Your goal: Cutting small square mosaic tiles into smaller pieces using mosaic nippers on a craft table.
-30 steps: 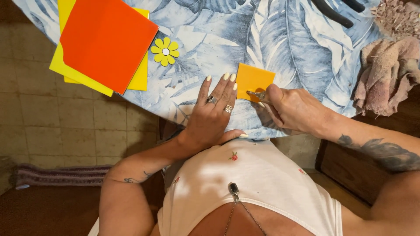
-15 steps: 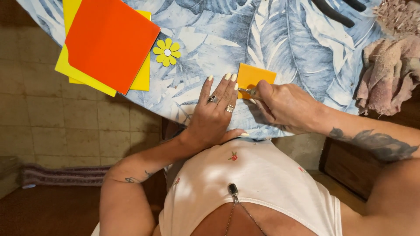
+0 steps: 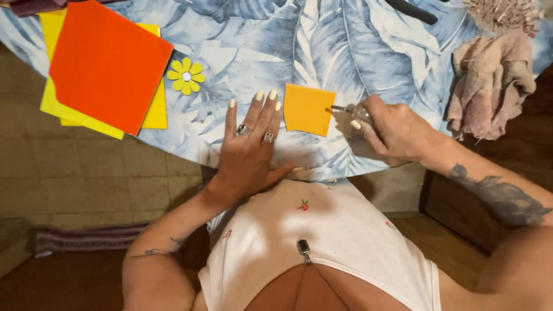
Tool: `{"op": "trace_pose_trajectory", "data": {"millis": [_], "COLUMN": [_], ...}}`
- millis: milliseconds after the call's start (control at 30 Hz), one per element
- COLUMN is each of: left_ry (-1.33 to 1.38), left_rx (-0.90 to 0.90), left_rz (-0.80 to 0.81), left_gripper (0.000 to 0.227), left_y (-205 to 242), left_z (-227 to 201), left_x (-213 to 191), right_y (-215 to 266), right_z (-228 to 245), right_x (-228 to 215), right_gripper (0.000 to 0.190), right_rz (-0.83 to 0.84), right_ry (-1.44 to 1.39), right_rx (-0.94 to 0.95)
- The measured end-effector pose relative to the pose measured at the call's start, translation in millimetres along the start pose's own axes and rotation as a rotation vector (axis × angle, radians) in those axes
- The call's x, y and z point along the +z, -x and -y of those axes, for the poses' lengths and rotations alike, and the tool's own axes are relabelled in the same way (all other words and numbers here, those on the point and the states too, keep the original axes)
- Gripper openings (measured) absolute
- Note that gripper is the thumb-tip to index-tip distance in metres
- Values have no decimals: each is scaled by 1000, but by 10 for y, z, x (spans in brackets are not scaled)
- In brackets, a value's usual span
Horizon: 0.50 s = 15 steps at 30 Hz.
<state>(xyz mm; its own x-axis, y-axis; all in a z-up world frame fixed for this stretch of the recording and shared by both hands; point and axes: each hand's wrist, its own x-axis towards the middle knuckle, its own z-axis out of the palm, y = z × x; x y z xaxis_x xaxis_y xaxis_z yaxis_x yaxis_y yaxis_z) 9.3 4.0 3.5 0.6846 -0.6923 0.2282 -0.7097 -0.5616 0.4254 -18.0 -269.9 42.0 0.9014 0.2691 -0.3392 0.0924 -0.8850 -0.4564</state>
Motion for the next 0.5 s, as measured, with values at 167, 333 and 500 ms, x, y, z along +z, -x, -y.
{"op": "trace_pose_trajectory", "data": {"millis": [167,333,500], "left_ry": [-20,12,-18], "left_rx": [-20,-30,-41], "left_rz": [65,125,165], "left_gripper": [89,94,94], "left_y": [-58,-97,-86], "left_z": [27,10,22], "left_x": [34,17,41], "right_y": [25,54,-7], "right_z": [-8,-11,62], "right_x": [44,48,3], "right_gripper": [18,25,19], "right_rz": [31,5,19], "right_ry": [-2,100,24], "right_rx": [-43,-79,-108]}}
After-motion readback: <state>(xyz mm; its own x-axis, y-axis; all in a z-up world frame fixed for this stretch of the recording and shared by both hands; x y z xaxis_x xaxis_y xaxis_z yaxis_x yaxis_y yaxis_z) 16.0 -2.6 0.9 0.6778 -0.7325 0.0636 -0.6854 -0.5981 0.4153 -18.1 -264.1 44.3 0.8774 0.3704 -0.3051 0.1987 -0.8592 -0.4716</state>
